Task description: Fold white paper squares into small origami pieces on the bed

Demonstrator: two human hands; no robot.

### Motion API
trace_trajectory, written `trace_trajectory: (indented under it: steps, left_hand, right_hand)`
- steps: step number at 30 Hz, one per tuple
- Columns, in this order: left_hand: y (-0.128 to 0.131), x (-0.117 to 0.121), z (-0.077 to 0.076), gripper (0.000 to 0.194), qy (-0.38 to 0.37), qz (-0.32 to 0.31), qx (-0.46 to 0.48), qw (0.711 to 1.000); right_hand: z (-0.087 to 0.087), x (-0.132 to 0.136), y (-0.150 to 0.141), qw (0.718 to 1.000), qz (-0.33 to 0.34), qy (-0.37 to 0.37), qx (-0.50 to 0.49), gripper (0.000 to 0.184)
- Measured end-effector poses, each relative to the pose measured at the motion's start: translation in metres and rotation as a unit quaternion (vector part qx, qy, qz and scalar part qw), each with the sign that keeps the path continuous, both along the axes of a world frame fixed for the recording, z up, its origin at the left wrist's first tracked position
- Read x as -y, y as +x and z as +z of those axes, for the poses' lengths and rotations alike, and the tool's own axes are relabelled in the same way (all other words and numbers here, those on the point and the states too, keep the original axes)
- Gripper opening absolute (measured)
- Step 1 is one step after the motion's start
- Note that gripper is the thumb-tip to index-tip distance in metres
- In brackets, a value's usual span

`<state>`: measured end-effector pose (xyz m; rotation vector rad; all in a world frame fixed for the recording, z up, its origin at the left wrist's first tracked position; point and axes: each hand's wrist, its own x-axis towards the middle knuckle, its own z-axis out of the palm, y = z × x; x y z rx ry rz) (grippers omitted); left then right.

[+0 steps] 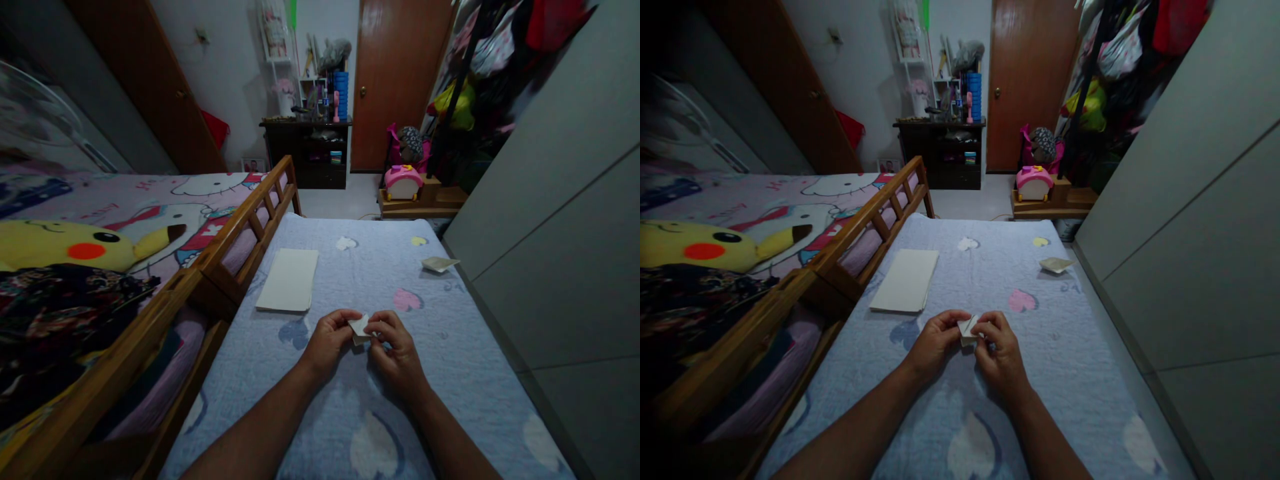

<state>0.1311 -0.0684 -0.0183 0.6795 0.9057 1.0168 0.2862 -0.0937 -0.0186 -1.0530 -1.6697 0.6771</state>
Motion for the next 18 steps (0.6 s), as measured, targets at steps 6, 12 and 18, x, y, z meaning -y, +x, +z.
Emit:
trace_trajectory:
  steps: [6, 12, 18]
  left_hand:
    - [-0.0046, 0.0023, 0.0, 0.022, 0.01, -0.03, 0.005, 0.999]
    - [-0.0029, 0.0016, 0.0017, 0.032, 0.039, 0.004, -0.028, 0.999]
    - [-0.0042, 0.0004, -0.001, 0.045, 0.047, -0.009, -0.053, 0.997]
  right_hand:
    - [0.006, 0.003, 0.0005, 1.0, -0.011, -0.019, 0.005, 0.02]
    - [0.0068, 0.0026, -0.0003, 1.0, -0.018, -0.015, 0.013, 0.012]
    - [0.0065, 0.0038, -0.0014, 1.0, -0.012, -0.023, 0.013, 0.01]
